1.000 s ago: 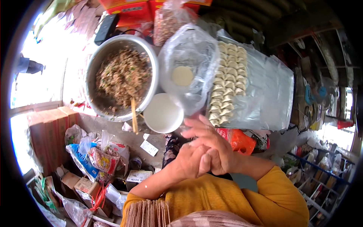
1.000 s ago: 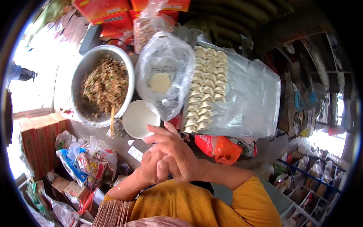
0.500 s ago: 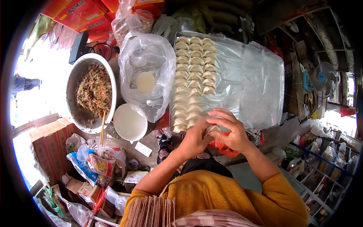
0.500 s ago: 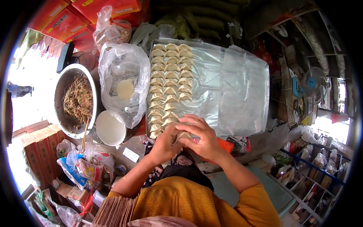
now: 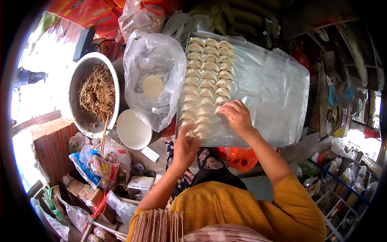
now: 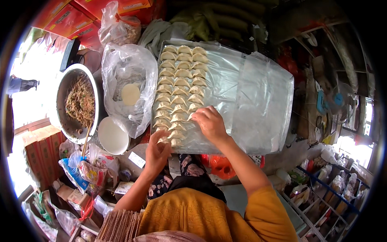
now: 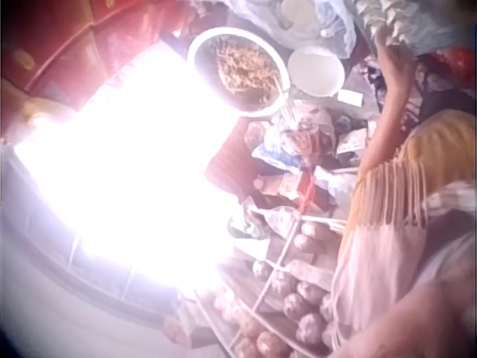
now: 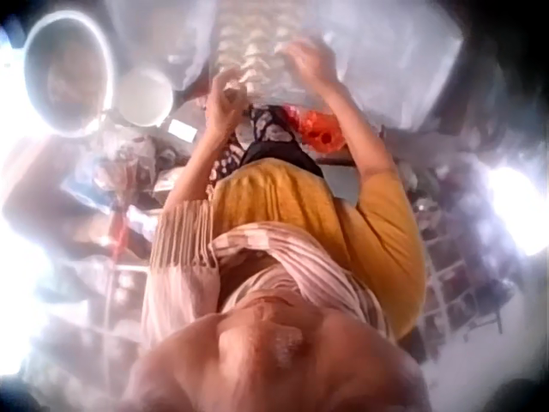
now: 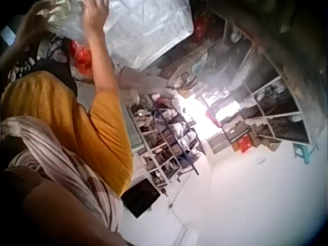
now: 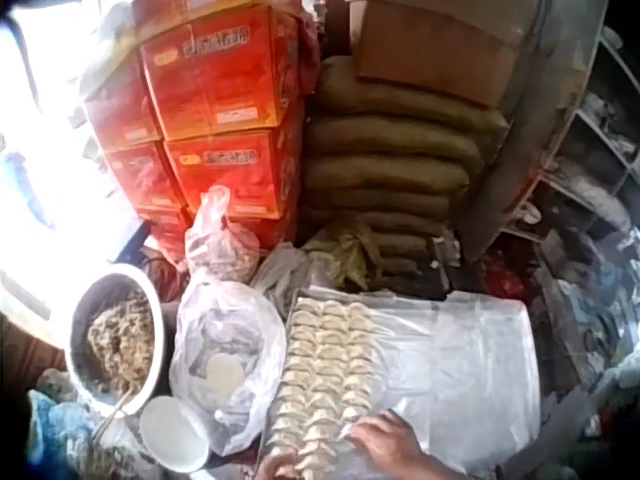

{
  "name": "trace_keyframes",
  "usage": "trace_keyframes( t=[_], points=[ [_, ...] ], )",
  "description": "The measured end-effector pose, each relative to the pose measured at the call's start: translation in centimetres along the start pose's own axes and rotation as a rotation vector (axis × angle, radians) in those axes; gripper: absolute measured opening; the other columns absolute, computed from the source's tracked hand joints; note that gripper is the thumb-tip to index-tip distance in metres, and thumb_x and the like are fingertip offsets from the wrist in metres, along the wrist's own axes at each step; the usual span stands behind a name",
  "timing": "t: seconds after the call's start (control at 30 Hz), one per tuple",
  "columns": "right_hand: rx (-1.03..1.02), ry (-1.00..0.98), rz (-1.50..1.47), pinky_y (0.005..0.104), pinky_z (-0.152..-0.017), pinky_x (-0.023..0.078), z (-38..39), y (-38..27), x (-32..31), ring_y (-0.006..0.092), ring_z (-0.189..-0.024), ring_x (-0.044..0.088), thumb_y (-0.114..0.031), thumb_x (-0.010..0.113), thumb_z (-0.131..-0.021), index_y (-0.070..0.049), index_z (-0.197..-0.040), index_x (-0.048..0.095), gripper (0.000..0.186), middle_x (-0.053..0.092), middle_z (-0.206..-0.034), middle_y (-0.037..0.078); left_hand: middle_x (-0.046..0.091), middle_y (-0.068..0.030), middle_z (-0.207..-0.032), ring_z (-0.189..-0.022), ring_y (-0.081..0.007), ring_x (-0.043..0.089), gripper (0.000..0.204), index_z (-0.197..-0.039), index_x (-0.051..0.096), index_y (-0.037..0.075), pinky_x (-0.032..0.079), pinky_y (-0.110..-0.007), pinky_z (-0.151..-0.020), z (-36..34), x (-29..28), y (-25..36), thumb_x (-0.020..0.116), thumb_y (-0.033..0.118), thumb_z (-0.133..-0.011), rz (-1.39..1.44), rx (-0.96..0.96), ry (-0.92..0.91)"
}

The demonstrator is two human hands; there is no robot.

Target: The person prepares dumplings by placing a portion of filling onto a dough wrapper using chopsticks, folding the wrapper over the filling, and placing the finished dumpling on a tray.

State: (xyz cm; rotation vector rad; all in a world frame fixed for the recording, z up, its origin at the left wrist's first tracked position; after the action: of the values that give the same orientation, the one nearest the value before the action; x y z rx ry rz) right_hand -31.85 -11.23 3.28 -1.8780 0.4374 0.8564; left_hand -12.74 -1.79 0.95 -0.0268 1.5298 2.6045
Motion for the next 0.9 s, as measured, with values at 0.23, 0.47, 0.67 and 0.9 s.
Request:
trace_keyframes(
  t=[0.23, 0.47, 0.67, 0.9],
  points=[
    [-0.088, -0.032, 0.093, 0.0357, -0.073, 0.048, -0.7, -0.9, 0.7, 0.0244, -0.083, 0.059, -0.007, 0.073, -0.075, -0.009, -0.087, 0.065, 0.014, 0.065, -0.09, 0.003, 0.062, -0.0063, -0.097, -0.074, -0.0101, 0.06, 0.04, -0.128, 0.046, 0.005, 0.048, -0.023, -0.059, 0.7, -1.2, -0.3, 0.054, -0.006, -0.089, 0.099, 0.012, 0.023],
    [-0.142, -0.075, 0.134, 0.0381, -0.074, 0.046, -7.0, -7.1, 1.6, 0.0254, -0.086, 0.06, -0.007, 0.071, -0.076, -0.01, -0.091, 0.065, 0.016, 0.064, -0.088, 0.004, 0.061, -0.0137, -0.097, -0.07, -0.0178, 0.061, 0.033, -0.119, 0.054, 0.003, 0.049, -0.03, -0.063, 1.5, -4.6, 0.9, 0.057, -0.003, -0.087, -0.045, 0.12, 0.2],
    [-0.421, -0.266, 0.095, 0.0415, -0.079, 0.045, -14.3, -11.5, 15.2, 0.0276, -0.085, 0.059, -0.007, 0.064, -0.074, -0.008, -0.081, 0.066, 0.007, 0.064, -0.085, 0.008, 0.06, -0.0037, -0.071, -0.063, -0.0085, 0.055, 0.031, -0.122, 0.05, 0.003, 0.045, -0.024, -0.059, 1.7, -7.8, 0.9, 0.054, -0.002, -0.092, 0.115, 0.197, 0.341],
    [-0.528, -0.39, 0.392, 0.0412, -0.081, 0.048, -14.6, -9.3, 22.0, 0.0266, -0.087, 0.062, -0.011, 0.058, -0.074, -0.009, -0.071, 0.069, 0.011, 0.066, -0.08, 0.009, 0.062, -0.0043, -0.071, -0.063, -0.0087, 0.057, 0.029, -0.121, 0.051, 0.004, 0.045, -0.023, -0.057, 2.0, -11.8, 1.0, 0.054, -0.001, -0.093, 0.148, 0.128, 0.446]
  ],
)
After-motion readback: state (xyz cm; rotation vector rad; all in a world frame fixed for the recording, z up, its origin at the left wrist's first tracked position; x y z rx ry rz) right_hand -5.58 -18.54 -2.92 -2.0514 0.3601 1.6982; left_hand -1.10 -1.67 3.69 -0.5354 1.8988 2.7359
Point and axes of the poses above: each hand's wrist, its own z-axis away from the middle knuckle, its own x-axis out of the palm, y = z × x, the point moved 7 cm from there along -z, towards the middle knuckle
